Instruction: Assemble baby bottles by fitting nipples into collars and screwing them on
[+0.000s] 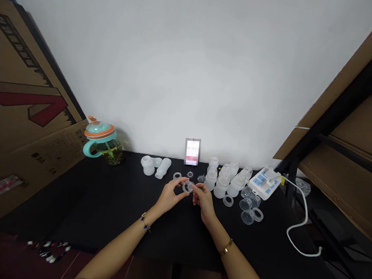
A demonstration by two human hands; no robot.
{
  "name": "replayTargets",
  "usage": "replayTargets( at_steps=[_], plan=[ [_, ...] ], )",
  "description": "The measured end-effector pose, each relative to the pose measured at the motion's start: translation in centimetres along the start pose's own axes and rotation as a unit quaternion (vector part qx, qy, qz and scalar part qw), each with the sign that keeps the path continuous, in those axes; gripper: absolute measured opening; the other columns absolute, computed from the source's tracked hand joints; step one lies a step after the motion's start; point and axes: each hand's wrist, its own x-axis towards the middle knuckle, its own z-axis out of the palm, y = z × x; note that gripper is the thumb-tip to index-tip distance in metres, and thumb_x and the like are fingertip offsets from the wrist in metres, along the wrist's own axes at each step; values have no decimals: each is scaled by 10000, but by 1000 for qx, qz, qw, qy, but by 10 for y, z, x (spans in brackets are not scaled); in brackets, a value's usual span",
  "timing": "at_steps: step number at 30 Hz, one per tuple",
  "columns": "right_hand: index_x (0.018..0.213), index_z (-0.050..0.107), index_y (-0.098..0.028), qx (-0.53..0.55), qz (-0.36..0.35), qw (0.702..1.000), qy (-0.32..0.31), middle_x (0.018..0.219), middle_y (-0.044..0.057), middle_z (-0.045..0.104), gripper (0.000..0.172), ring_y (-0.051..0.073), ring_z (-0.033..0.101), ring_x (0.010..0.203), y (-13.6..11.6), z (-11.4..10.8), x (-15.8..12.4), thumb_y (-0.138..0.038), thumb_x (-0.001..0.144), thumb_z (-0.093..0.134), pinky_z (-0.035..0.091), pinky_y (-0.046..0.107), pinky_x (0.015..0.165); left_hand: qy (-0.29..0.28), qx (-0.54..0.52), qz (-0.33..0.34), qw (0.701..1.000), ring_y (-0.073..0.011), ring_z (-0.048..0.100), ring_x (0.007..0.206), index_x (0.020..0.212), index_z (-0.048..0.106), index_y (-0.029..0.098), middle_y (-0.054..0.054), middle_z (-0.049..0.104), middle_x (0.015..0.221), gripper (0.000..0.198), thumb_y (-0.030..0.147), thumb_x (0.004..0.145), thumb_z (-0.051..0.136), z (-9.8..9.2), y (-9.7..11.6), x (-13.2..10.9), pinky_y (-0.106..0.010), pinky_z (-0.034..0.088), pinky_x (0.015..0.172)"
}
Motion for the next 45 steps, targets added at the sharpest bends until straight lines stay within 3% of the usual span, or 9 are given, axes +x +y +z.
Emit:
replayTargets(
  at_steps=[21,31,45],
  plan=[
    [807,693,-204,-76,-101,991,36,514,-58,514,342,97,435,432,3,-2,3,-510,705,805,321,241,423,6,40,28,999,-246,647,1127,1242,624,269,-48,693,1236,442,221,814,721,0,1,-1,-439,516,1002],
    [802,710,-201,-73,-101,991,48,526,-45,527,345,97,438,442,3,-2,3,-519,705,803,323,243,430,0,42,36,998,-244,641,1143,1240,624,275,-40,692,1241,467,215,795,751,1,2,-2,-432,513,1008],
    [817,721,-202,-122,-152,980,50,569,-30,548,344,113,449,466,3,-1,1,-533,739,778,348,255,437,-2,34,40,999,-230,633,1147,1200,645,260,-32,702,1224,430,203,790,762,2,4,-4,-416,491,1027]
  ],
)
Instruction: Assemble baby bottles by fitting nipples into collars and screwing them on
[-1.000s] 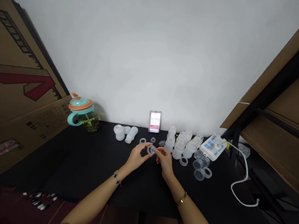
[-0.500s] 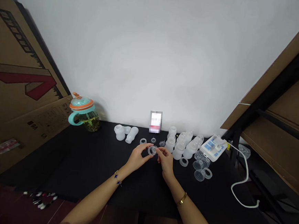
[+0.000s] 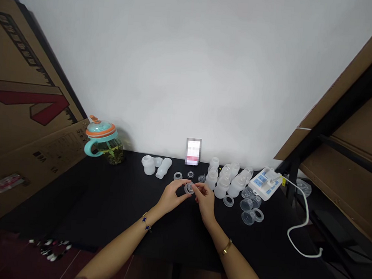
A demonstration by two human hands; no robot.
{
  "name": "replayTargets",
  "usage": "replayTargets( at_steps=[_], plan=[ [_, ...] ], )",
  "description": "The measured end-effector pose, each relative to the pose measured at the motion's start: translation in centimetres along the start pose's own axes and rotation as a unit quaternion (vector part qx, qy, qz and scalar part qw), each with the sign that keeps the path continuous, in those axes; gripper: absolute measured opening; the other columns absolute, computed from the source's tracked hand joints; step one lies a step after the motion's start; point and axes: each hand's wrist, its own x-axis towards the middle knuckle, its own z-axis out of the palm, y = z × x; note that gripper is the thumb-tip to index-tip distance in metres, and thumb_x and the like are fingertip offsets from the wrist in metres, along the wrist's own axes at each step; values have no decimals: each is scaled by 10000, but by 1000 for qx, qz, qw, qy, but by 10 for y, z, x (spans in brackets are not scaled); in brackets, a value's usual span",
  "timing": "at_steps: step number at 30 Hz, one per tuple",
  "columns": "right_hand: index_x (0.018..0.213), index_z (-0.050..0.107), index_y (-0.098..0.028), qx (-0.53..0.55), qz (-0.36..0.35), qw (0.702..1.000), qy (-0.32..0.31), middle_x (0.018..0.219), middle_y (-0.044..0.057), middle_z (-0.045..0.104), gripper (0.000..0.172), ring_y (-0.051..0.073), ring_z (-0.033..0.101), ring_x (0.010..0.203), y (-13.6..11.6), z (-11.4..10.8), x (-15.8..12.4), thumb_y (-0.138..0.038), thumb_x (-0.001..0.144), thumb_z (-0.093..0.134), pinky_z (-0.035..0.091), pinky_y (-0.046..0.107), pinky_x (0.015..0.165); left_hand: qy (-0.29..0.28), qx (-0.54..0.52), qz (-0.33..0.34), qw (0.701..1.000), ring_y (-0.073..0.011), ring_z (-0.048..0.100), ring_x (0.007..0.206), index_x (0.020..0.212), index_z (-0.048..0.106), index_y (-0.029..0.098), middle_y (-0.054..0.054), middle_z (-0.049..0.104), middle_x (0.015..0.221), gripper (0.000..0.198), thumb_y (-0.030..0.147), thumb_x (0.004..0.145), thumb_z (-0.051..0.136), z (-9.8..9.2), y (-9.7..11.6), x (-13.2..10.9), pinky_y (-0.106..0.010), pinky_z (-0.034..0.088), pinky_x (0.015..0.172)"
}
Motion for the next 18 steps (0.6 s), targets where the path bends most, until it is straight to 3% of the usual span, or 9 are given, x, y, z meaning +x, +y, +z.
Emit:
replayTargets(
  at_steps=[8,18],
  plan=[
    [986,710,-208,10,-7,1000,-7,626,-39,562,399,107,474,482,3,-1,0,-520,747,778,361,237,435,0,-8,3,1000,-236,641,1134,1186,657,267,-35,710,1204,412,239,791,766,0,0,1,-412,502,1011],
    [939,694,-197,36,22,999,-20,614,-47,538,360,94,466,467,6,-1,2,-506,767,762,347,220,417,11,-25,-13,1000,-235,648,1123,1175,668,267,-37,712,1203,405,252,783,771,1,-3,1,-399,513,985]
  ],
)
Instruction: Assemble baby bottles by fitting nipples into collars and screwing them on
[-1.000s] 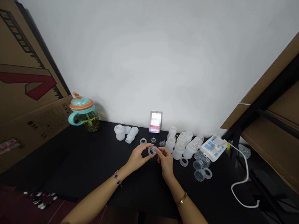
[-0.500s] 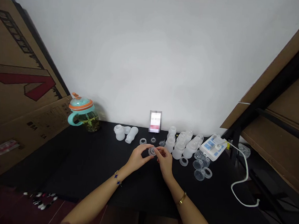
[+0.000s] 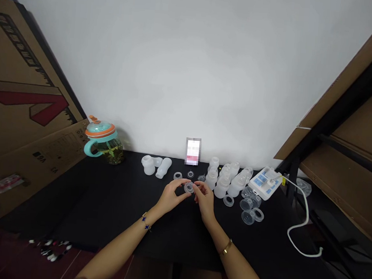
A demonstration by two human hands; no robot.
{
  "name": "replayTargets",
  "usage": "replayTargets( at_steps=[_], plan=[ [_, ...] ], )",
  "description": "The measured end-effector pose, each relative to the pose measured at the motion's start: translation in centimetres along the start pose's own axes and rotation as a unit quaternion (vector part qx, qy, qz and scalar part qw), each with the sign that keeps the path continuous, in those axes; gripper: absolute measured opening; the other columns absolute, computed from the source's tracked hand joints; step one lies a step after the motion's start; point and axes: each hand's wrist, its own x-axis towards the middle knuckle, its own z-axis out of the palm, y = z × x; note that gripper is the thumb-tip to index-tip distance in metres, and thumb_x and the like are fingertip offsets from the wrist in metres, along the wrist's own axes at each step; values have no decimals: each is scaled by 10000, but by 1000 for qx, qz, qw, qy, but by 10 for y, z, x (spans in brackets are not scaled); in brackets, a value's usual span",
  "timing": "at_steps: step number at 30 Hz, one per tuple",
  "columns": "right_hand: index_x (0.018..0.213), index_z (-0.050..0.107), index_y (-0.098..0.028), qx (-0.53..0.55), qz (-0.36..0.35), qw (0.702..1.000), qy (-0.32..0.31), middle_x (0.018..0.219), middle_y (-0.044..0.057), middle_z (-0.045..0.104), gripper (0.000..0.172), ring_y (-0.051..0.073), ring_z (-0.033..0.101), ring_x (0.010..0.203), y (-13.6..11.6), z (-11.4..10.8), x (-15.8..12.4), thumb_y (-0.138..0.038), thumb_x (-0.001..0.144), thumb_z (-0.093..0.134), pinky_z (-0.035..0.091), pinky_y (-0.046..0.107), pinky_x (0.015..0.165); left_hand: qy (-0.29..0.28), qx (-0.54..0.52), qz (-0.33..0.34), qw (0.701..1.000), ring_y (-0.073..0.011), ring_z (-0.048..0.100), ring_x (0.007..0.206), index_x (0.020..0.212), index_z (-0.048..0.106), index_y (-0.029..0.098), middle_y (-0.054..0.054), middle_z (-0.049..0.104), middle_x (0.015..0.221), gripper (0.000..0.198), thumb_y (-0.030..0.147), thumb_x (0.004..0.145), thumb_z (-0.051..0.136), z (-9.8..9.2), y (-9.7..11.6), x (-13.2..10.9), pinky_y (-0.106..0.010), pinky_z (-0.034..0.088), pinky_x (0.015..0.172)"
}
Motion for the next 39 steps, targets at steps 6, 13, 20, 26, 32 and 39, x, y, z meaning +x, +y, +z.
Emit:
replayTargets(
  at_steps=[6,13,20,26,32,39],
  plan=[
    [933,678,-204,9,2,1000,-11,644,-47,565,370,86,469,466,-1,1,0,-489,729,797,349,212,411,9,-5,-13,1000,-223,665,1057,1181,663,262,-35,715,1184,395,246,797,754,-1,3,1,-378,532,923],
    [953,667,-197,10,15,1000,-22,678,-38,576,408,90,474,470,-2,1,1,-502,715,798,357,217,401,1,-6,-5,1000,-232,658,1078,1190,661,265,-43,709,1198,404,255,797,753,-1,2,0,-384,538,912],
    [963,666,-210,14,22,999,-31,716,-37,587,394,90,487,482,-4,2,-1,-486,715,796,367,217,406,4,-6,4,1000,-238,644,1129,1191,660,271,-43,704,1221,395,228,806,738,-1,1,0,-394,534,937],
    [1050,659,-227,34,79,994,-64,822,-13,632,436,99,543,529,-7,4,-2,-464,707,788,397,202,411,13,-15,11,1000,-230,634,1166,1181,664,270,-45,699,1244,357,184,836,693,-2,1,2,-407,515,987],
    [1039,691,-211,59,115,986,-110,836,8,650,382,106,581,564,-12,4,-4,-421,726,753,420,195,440,6,-22,11,1000,-232,630,1172,1180,665,263,-55,691,1261,332,197,854,667,-2,2,2,-405,522,973],
    [971,696,-208,44,115,987,-104,787,-4,647,343,112,568,545,-11,4,-4,-421,707,746,410,208,449,-8,-21,19,1000,-233,626,1184,1166,672,267,-51,692,1263,318,192,857,655,-1,3,1,-418,509,998]
  ],
)
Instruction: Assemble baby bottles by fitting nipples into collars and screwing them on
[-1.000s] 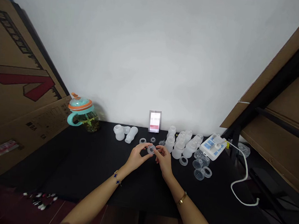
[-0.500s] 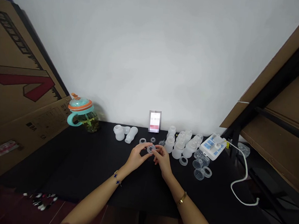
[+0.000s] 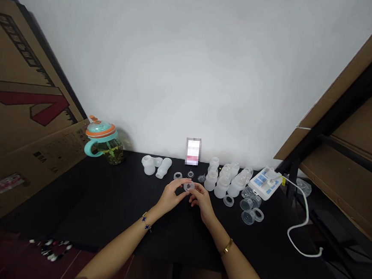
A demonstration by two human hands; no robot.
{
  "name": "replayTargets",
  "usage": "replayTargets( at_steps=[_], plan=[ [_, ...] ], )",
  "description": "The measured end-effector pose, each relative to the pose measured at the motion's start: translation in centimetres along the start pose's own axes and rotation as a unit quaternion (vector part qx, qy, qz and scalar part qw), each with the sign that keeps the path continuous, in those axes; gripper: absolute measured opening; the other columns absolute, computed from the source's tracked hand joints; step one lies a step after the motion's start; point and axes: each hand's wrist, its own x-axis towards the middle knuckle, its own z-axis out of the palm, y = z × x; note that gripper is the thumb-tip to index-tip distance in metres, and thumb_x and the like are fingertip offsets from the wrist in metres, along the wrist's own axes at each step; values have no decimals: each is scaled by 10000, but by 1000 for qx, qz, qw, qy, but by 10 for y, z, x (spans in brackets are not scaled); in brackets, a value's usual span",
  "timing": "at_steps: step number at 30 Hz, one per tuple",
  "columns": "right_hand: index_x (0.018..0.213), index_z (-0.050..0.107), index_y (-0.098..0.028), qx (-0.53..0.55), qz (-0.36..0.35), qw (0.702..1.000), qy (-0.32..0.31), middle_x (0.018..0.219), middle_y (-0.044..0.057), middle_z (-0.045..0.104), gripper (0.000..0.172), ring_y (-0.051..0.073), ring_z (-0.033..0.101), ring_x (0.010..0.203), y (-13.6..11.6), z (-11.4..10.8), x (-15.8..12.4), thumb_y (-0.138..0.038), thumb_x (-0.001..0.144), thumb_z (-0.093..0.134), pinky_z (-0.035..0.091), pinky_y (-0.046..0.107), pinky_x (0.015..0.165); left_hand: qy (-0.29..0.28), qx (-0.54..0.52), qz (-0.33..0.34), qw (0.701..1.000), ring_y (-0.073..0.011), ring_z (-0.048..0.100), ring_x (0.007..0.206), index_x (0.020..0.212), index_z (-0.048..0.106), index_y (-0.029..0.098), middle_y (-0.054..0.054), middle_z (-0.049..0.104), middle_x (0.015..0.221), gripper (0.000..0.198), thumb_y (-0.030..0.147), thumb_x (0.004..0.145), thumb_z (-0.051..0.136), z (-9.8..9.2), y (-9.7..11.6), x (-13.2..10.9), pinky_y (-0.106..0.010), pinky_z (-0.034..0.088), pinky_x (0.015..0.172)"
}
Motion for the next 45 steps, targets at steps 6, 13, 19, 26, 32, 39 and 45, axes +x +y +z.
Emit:
replayTargets(
  at_steps=[6,13,19,26,32,39,45],
  plan=[
    [987,689,-204,5,-18,1000,20,731,-20,624,362,109,552,539,2,0,1,-410,699,767,409,204,446,-1,-17,-14,1000,-223,644,1133,1219,644,262,-53,686,1263,387,215,837,684,-2,6,1,-351,540,895],
    [1036,687,-214,-2,-45,998,42,762,-21,625,397,99,535,527,4,-1,2,-422,709,773,401,201,433,7,-69,-87,994,-193,689,943,1178,664,223,-62,721,1149,326,345,876,662,-2,5,3,-319,558,803],
    [1028,711,-232,-16,-54,997,43,802,-5,645,399,102,540,530,4,0,2,-443,696,772,409,204,425,23,-51,-117,992,-186,688,822,1032,709,192,-59,735,958,297,439,909,599,0,-1,3,-287,548,704],
    [1005,729,-239,-32,-67,996,47,790,-4,642,400,107,546,525,5,0,4,-504,708,768,407,208,408,21,-44,-118,992,-181,674,803,998,707,201,-47,724,908,308,472,904,593,1,-1,3,-273,537,681],
    [998,737,-224,-49,-71,995,45,715,-14,627,402,110,536,518,7,-1,5,-522,728,759,404,210,411,17,-15,-95,995,-171,663,776,979,713,202,-42,711,878,285,449,916,585,0,3,2,-263,526,670],
    [986,739,-224,-65,-79,994,31,706,-16,618,407,108,531,509,5,1,4,-534,723,760,397,207,395,23,-12,-106,994,-169,657,737,966,719,216,-30,714,845,294,460,926,558,0,4,1,-250,507,623],
    [1019,718,-240,-79,-89,993,17,749,-18,634,398,105,539,507,7,2,4,-520,737,754,397,206,393,32,-40,-122,991,-169,666,743,942,703,217,-22,718,854,288,470,916,569,0,2,1,-246,505,615]
  ],
)
